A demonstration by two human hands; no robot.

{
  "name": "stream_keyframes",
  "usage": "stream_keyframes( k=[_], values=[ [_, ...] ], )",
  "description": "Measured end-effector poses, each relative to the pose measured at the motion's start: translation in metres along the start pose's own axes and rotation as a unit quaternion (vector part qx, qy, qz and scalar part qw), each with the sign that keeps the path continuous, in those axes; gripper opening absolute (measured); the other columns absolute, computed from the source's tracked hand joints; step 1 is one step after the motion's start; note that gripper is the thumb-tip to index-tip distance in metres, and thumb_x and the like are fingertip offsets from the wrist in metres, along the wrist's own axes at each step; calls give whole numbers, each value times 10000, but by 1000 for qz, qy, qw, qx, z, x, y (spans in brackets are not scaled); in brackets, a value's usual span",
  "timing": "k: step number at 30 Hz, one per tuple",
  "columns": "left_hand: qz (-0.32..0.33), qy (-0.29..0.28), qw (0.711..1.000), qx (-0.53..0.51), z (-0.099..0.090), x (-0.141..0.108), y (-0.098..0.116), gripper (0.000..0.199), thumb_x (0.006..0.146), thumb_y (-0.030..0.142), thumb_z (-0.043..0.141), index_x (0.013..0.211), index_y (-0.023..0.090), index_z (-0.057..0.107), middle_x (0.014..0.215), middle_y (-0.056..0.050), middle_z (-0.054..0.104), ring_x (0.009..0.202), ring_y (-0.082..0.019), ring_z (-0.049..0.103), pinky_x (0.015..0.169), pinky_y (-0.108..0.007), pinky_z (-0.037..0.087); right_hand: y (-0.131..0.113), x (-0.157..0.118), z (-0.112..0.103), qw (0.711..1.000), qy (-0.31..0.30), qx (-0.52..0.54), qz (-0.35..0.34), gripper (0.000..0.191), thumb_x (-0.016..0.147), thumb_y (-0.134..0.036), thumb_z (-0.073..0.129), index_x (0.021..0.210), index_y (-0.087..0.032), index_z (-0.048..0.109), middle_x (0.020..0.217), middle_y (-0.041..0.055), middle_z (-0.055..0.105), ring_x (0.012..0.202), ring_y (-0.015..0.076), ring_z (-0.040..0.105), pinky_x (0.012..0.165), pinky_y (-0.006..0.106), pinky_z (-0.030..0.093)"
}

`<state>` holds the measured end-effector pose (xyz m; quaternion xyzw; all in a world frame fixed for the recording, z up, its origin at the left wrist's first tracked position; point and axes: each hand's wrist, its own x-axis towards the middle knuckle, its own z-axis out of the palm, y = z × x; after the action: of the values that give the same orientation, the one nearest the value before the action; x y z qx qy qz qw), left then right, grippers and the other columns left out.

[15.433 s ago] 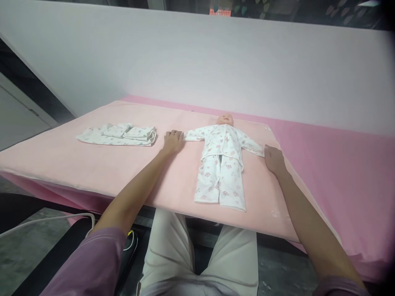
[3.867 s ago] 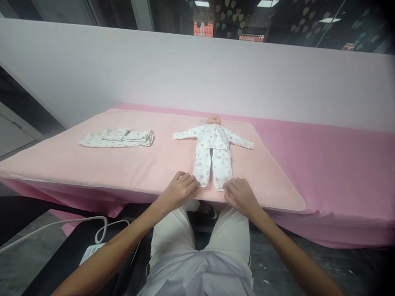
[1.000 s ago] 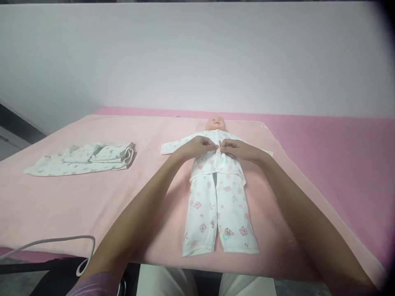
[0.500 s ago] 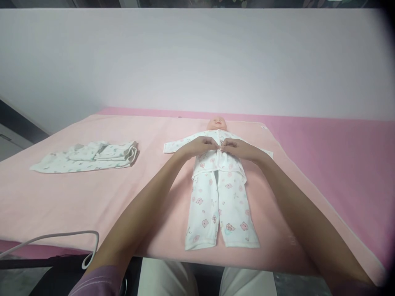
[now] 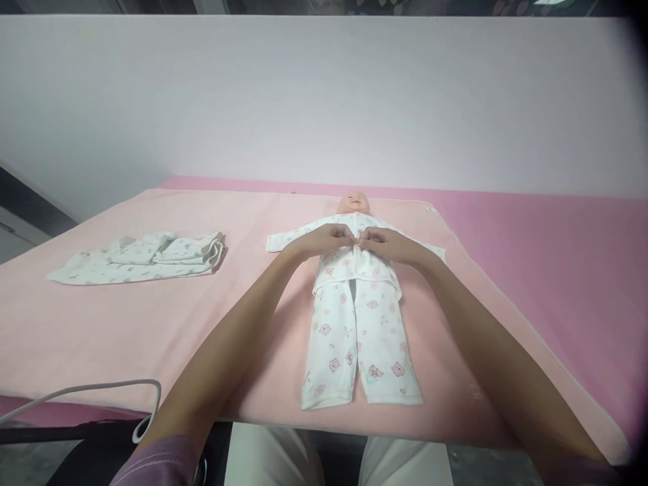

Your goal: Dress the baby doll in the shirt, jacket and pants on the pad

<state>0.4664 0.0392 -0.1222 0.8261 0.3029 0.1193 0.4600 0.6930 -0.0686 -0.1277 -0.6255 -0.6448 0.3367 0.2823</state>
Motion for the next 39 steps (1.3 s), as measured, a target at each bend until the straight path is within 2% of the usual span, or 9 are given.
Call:
stream_keyframes(
  k=[4, 7, 10, 21, 26, 29, 33, 39],
  values=[
    [12, -20, 1000, 2, -4, -4, 2, 226, 977, 457, 690, 1064, 258, 754, 962, -21, 642, 813, -171, 534, 709, -291, 378, 1, 0, 0, 1000, -3, 6, -1, 254, 999, -508, 699, 985, -255, 718, 1015, 40, 681, 878, 217, 560, 703, 329, 402],
    [15, -22, 1000, 2, -5, -5, 2, 237, 955, 418, 725, 1155, 291, 720, 831, 12, 515, 745, -166, 474, 674, -285, 348, 0, -1, 1, 1000, 4, 10, -6, 257, 983, -512, 722, 964, -256, 710, 964, 42, 675, 859, 225, 561, 705, 334, 414],
    [24, -23, 999, 8, -4, -5, 1, 252, 946, 403, 739, 1175, 303, 713, 793, 23, 441, 710, -164, 429, 657, -286, 324, -1, -2, 1, 1000, 8, 8, -12, 260, 976, -519, 741, 947, -263, 703, 931, 46, 672, 860, 241, 570, 718, 346, 432],
    [48, -23, 998, 21, -5, -6, 1, 219, 964, 402, 716, 1145, 282, 749, 777, 15, 404, 689, -165, 391, 652, -306, 303, 2, 1, 3, 1000, 6, -7, -1, 223, 1027, -481, 661, 995, -269, 721, 1025, 17, 687, 848, 197, 543, 707, 315, 373],
    [48, -25, 998, 12, -4, -6, 2, 210, 957, 380, 717, 1134, 268, 740, 776, 21, 382, 688, -158, 373, 643, -306, 289, 2, 2, 5, 1000, 18, -5, -9, 205, 1006, -454, 690, 995, -259, 751, 1065, 31, 708, 899, 209, 570, 734, 317, 395],
    [45, -25, 999, 8, -4, -4, -1, 232, 952, 396, 734, 1145, 266, 734, 780, 22, 401, 692, -157, 387, 643, -303, 296, 5, 2, 3, 1000, 6, 3, -13, 223, 1017, -476, 693, 1032, -268, 772, 1071, 28, 725, 882, 205, 571, 742, 323, 401],
    [45, -16, 999, 14, -5, -2, -4, 255, 941, 429, 750, 1138, 268, 728, 776, 23, 414, 691, -158, 398, 641, -300, 296, 13, 5, 0, 999, -7, 10, -43, 251, 1032, -513, 706, 1076, -283, 795, 1146, 28, 748, 970, 222, 606, 815, 338, 429],
    [54, -17, 998, 2, -3, 0, -4, 237, 926, 395, 750, 1123, 265, 732, 753, 33, 378, 676, -151, 375, 634, -295, 284, 14, 5, 1, 999, 1, 0, -36, 339, 1022, -610, 730, 1043, -275, 784, 1013, 33, 703, 864, 211, 567, 735, 324, 390]
  ],
)
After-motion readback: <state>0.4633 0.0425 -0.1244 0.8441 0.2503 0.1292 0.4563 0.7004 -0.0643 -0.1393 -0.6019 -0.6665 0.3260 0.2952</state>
